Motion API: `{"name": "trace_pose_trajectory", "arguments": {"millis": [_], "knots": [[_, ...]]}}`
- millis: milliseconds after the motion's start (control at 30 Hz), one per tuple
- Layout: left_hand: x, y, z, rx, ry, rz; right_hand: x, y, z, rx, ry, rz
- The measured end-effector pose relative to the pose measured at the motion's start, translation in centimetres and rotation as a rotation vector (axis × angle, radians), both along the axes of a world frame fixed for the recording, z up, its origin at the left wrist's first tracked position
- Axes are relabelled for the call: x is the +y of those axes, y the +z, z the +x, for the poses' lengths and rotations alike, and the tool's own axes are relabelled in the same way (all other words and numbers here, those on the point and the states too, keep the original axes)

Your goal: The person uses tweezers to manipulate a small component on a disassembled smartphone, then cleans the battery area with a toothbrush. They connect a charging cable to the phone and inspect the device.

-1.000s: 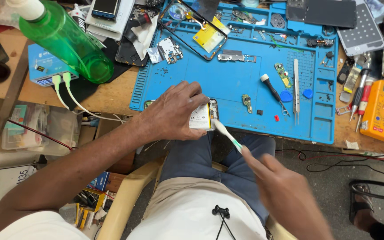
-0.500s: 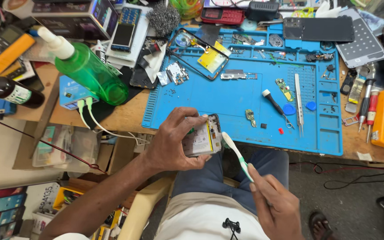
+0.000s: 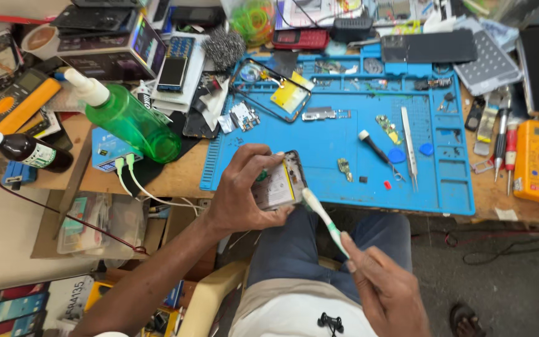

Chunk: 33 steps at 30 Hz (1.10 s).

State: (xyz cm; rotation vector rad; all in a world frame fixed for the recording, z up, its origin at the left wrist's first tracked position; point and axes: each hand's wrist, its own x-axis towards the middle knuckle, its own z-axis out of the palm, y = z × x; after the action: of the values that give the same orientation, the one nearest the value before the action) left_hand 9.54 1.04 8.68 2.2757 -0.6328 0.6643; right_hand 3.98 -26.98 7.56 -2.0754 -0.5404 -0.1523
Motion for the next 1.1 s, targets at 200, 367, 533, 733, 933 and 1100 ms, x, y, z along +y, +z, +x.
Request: {"name": "trace_pose_trajectory", "arguments": {"millis": [200, 367, 533, 733, 933, 1100], "knots": [[-0.5, 0.5, 0.3, -0.001, -0.059, 0.003, -0.2, -0.6, -0.2, 0.140, -0.005, 0.026], [0.3, 0.9, 0.9, 0.037, -0.035, -0.013, -2.8, -1.5, -0.9, 0.088, -0.141, 0.165], [-0.1, 0.9, 1.2, 0.017, -0.040, 0.031, -2.3, -1.3, -1.1, 0.081, -0.150, 0.046], [-0.9, 1.0, 0.4, 0.028, -0.100, 0.028, -0.2, -0.5, 0.9, -0.001, -0.068, -0.010], [-0.9, 1.5, 0.9, 0.009, -0.082, 0.054, -0.1, 0.2, 1.0, -0.069, -0.061, -0.033], [-1.8, 1.5, 0.6, -0.027, -0.201, 0.080, 0.2, 0.9, 2.6, -0.043, -0.054, -0.002]]}}
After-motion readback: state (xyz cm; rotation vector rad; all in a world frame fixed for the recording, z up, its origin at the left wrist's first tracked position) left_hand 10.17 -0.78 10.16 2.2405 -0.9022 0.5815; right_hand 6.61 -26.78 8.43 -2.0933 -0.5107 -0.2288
